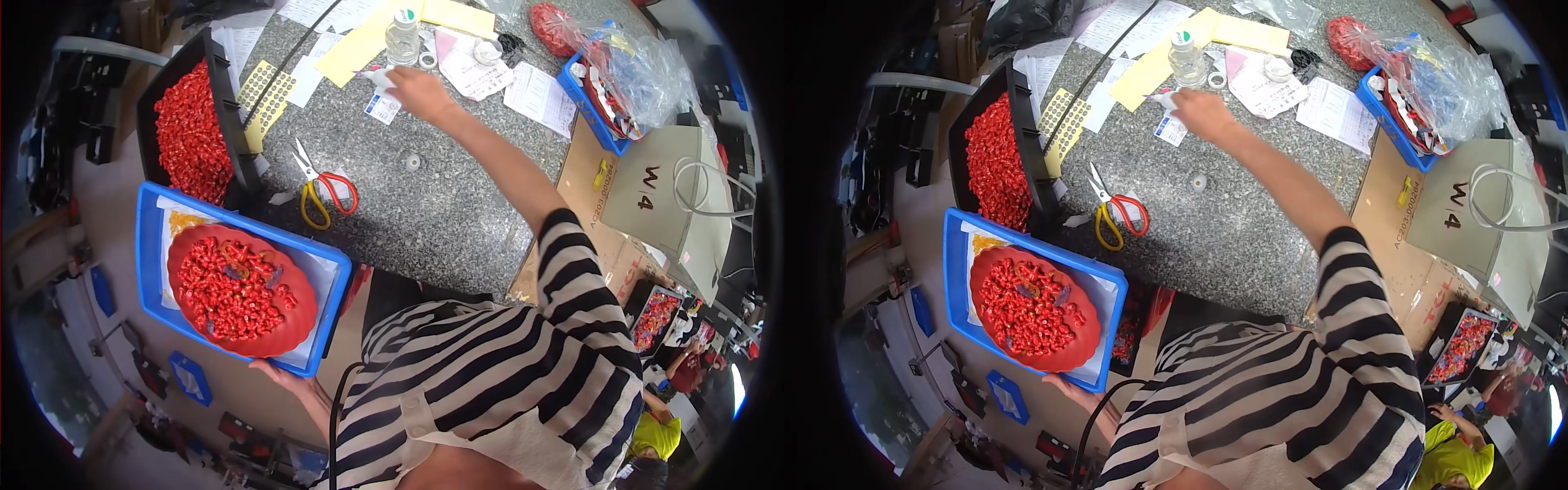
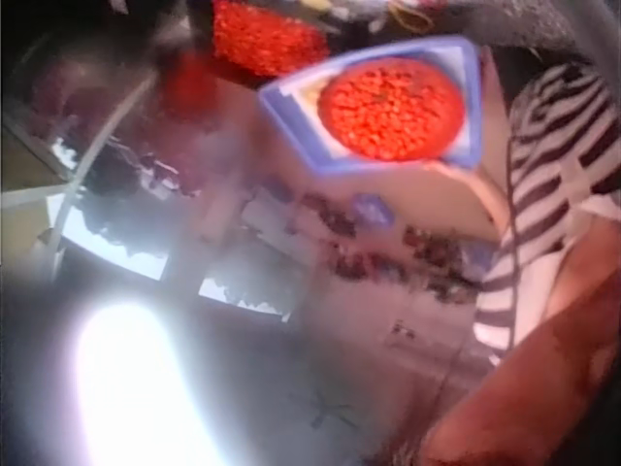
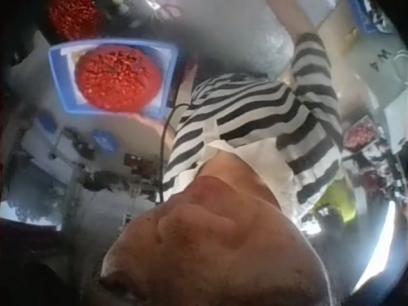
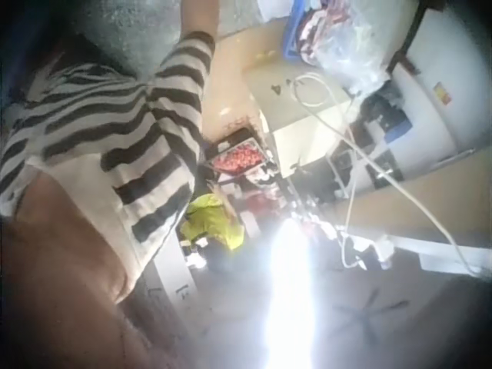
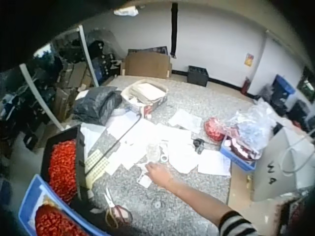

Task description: The person sorts small red decorative items from a blue tray into a black tray. They use their hands to pick up handfuls of the items and transfer them between containers. The person also moves a red plate and a small yellow tool on the table during the process.

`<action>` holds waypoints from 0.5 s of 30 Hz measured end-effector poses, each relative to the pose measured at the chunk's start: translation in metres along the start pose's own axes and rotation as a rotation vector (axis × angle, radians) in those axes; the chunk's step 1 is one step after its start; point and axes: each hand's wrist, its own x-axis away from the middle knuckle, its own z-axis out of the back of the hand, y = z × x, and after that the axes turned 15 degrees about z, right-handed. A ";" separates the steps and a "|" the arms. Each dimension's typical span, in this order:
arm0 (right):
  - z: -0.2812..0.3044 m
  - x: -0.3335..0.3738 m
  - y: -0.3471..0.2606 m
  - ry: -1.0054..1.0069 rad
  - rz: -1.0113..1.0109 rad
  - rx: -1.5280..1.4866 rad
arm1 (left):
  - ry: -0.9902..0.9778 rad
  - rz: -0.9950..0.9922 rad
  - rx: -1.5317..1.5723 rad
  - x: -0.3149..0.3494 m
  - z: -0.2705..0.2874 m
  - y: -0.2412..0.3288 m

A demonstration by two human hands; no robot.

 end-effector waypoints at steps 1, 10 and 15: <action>-0.011 -0.012 -0.007 -0.070 -0.053 0.033 | 0.037 -0.006 -0.066 -0.001 0.005 -0.002; -0.015 -0.012 -0.013 0.098 -0.048 -0.111 | -0.001 -0.068 0.114 -0.007 0.003 -0.004; -0.024 -0.021 -0.019 0.161 -0.099 -0.494 | -0.043 -0.059 0.112 -0.015 0.004 0.003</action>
